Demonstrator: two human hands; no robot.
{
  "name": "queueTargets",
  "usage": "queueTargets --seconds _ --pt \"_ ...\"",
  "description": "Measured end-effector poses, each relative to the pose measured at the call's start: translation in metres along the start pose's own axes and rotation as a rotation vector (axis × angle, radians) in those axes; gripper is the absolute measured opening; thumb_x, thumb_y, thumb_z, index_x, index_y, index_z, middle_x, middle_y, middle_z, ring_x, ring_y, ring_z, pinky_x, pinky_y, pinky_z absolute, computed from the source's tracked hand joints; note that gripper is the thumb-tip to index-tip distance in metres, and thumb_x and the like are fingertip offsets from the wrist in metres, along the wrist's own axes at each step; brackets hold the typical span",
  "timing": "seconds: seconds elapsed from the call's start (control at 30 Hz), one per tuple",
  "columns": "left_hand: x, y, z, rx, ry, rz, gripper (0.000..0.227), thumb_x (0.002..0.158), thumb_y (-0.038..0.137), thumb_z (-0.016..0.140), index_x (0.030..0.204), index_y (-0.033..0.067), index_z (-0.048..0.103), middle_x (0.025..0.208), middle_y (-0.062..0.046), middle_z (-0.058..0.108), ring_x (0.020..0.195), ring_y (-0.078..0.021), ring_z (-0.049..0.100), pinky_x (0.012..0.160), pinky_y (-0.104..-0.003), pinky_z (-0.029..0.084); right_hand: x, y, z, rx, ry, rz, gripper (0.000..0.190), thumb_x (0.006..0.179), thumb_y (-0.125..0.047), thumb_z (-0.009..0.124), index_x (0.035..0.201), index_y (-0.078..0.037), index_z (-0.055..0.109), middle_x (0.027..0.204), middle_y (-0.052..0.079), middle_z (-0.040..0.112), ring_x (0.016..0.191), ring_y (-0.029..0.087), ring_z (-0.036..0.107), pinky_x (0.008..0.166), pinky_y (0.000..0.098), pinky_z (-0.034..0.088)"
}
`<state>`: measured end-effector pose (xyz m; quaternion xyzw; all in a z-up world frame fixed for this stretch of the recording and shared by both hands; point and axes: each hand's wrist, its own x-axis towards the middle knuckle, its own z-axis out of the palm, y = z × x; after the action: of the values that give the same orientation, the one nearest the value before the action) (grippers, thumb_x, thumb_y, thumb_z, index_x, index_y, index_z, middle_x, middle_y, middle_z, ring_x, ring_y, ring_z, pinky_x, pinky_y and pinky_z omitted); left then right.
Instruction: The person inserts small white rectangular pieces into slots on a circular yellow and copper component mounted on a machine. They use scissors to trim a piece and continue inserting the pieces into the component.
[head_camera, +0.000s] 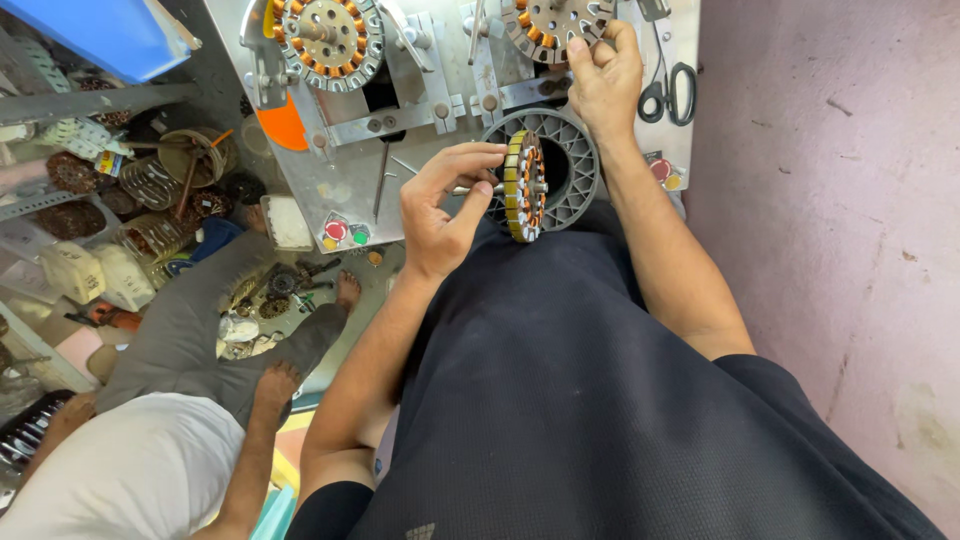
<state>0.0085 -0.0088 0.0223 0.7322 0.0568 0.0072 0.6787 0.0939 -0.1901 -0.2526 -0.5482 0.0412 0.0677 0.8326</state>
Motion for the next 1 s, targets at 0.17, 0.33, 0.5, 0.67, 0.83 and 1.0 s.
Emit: queueTargets --seconds 0.17,0.33,0.5,0.67,0.83,1.0 --pt "0.001 0.005 0.000 0.031 0.007 -0.008 0.026 0.092 -0.009 0.062 0.114 0.0000 0.072 0.124 -0.010 0.072 0.095 -0.0130 0.071 0.085 -0.025 0.059 0.004 0.000 0.001 0.020 0.014 0.027 0.027 0.108 -0.002 0.068 0.127 0.001 0.048 0.100 0.013 0.072 0.074 0.007 0.052 0.056 0.0242 0.037" --pt "-0.004 -0.008 -0.004 0.056 0.005 -0.003 0.025 0.092 -0.009 0.062 0.114 -0.0001 0.072 0.123 -0.010 0.073 0.096 -0.0134 0.071 0.084 -0.025 0.059 0.008 0.008 -0.002 0.061 0.029 0.071 0.026 0.107 -0.003 0.067 0.122 -0.001 0.047 0.097 0.012 0.072 0.065 0.007 0.049 0.048 0.0240 0.033" --pt "-0.008 -0.018 -0.007 0.062 0.002 -0.004 0.026 0.091 -0.009 0.063 0.113 -0.0004 0.073 0.123 -0.011 0.073 0.095 -0.0134 0.071 0.085 -0.026 0.059 0.010 0.013 -0.003 0.072 0.064 0.094 0.024 0.106 -0.002 0.068 0.120 -0.001 0.048 0.095 0.010 0.072 0.064 0.006 0.047 0.047 0.0244 0.031" --pt "-0.008 -0.021 -0.007 0.104 0.014 0.040 0.025 0.091 -0.009 0.063 0.113 0.0000 0.072 0.122 -0.011 0.073 0.095 -0.0146 0.072 0.087 -0.026 0.060 0.011 0.006 0.002 -0.022 0.059 0.060 0.024 0.109 -0.005 0.070 0.124 -0.001 0.052 0.086 0.002 0.064 0.065 0.005 0.044 0.052 0.0245 0.031" --pt "-0.013 -0.018 -0.002 0.256 0.049 0.213 0.023 0.093 -0.004 0.066 0.114 0.0029 0.072 0.123 -0.010 0.071 0.106 -0.0237 0.071 0.095 -0.032 0.056 0.010 -0.024 0.016 -0.185 0.067 0.059 0.024 0.106 -0.011 0.068 0.121 -0.002 0.052 0.084 0.000 0.065 0.065 0.004 0.048 0.053 0.0214 0.033" --pt "-0.010 -0.008 0.015 0.456 0.000 0.391 0.019 0.093 0.007 0.078 0.111 0.0086 0.073 0.114 -0.003 0.069 0.101 -0.0228 0.063 0.091 -0.035 0.050 -0.020 -0.106 0.034 -0.304 -0.017 -0.054 0.040 0.117 -0.042 0.052 0.128 -0.003 0.051 0.087 0.002 0.055 0.068 0.006 0.045 0.061 0.0229 0.038"
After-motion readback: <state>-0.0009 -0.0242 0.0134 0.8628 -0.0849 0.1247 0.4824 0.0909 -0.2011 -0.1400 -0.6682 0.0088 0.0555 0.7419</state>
